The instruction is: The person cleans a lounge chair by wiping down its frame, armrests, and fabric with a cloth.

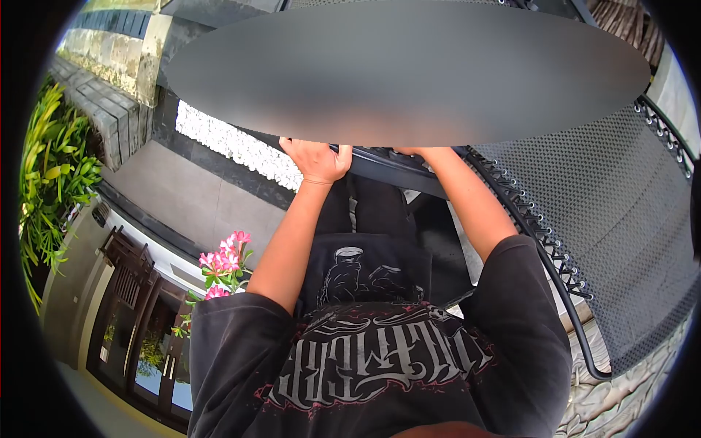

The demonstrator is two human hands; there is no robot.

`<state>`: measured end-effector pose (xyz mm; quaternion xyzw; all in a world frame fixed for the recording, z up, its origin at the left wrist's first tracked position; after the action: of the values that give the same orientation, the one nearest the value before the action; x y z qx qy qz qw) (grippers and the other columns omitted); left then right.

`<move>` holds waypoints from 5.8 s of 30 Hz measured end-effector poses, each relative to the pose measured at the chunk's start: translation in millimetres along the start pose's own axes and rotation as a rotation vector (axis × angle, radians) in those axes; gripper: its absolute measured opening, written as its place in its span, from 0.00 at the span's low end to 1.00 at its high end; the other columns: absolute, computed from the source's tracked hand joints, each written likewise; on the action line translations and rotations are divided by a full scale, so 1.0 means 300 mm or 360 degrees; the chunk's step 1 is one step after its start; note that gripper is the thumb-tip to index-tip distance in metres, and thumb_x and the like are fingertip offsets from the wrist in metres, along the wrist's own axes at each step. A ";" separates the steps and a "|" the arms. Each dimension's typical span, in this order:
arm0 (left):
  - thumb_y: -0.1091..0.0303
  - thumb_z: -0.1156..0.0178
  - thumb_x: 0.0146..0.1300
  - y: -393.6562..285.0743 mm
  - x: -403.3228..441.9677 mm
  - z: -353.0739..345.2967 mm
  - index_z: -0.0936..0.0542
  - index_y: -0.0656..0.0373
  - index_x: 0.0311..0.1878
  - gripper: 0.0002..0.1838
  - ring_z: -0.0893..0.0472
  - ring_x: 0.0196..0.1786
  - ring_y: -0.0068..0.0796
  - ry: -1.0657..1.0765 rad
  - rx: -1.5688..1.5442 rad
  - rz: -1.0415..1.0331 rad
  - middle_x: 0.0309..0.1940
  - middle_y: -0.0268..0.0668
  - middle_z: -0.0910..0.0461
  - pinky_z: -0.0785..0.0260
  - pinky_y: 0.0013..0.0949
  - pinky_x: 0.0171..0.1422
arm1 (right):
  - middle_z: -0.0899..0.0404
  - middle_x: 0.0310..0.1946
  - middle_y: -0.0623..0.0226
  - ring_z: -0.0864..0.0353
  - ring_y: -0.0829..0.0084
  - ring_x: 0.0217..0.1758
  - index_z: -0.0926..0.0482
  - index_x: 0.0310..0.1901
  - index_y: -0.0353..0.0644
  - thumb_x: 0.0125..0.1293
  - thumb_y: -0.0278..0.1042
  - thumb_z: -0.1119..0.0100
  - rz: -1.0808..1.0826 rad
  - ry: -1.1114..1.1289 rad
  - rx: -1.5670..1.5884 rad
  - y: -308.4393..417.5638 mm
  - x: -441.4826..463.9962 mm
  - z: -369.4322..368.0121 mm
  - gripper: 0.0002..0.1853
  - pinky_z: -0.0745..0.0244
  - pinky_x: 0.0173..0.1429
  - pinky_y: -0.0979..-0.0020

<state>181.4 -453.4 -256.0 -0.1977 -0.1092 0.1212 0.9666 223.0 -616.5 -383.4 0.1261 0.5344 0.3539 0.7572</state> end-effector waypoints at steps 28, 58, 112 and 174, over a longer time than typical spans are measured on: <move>0.57 0.39 0.52 0.001 -0.004 -0.006 0.17 0.48 0.44 0.15 0.22 0.53 0.32 0.0045 0.0033 -0.0015 0.50 0.29 0.16 0.45 0.41 0.63 | 0.16 0.53 0.59 0.13 0.54 0.56 0.12 0.53 0.53 0.58 0.31 0.34 -0.0663 -0.0152 -0.0088 -0.445 -0.301 -0.212 0.19 0.17 0.59 0.54; 0.58 0.40 0.53 -0.005 -0.006 -0.007 0.17 0.50 0.45 0.16 0.21 0.54 0.34 0.0045 0.0041 -0.0038 0.51 0.31 0.16 0.44 0.41 0.63 | 0.20 0.54 0.64 0.15 0.54 0.55 0.15 0.52 0.51 0.55 0.36 0.26 -0.0012 -0.1107 0.0415 0.079 0.211 0.128 0.21 0.18 0.60 0.55; 0.63 0.56 0.72 0.133 -0.026 0.024 0.32 0.68 0.64 0.23 0.30 0.64 0.43 -0.0409 -0.0865 0.0535 0.68 0.52 0.33 0.37 0.39 0.62 | 0.19 0.31 0.70 0.20 0.74 0.38 0.20 0.40 0.44 0.61 0.44 0.26 0.0121 -0.0795 0.1567 0.017 -0.061 0.203 0.16 0.25 0.44 0.67; 0.47 0.61 0.74 0.091 -0.002 -0.011 0.29 0.71 0.62 0.33 0.29 0.66 0.53 -0.0348 -0.0552 0.0436 0.63 0.54 0.28 0.42 0.49 0.71 | 0.19 0.60 0.46 0.21 0.46 0.65 0.14 0.53 0.39 0.61 0.40 0.47 0.0155 -0.0386 0.0948 0.303 0.011 0.179 0.23 0.28 0.68 0.53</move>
<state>176.5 -430.2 -270.2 -0.3593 -0.2044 0.2513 0.8752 235.4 -539.0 -312.8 0.4089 0.5137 0.2003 0.7272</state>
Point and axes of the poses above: each hand's wrist, its own x-axis towards the middle knuckle, its own z-axis out of the back of the hand, y = z × x, the point moved 7 cm from there along x, towards the middle knuckle
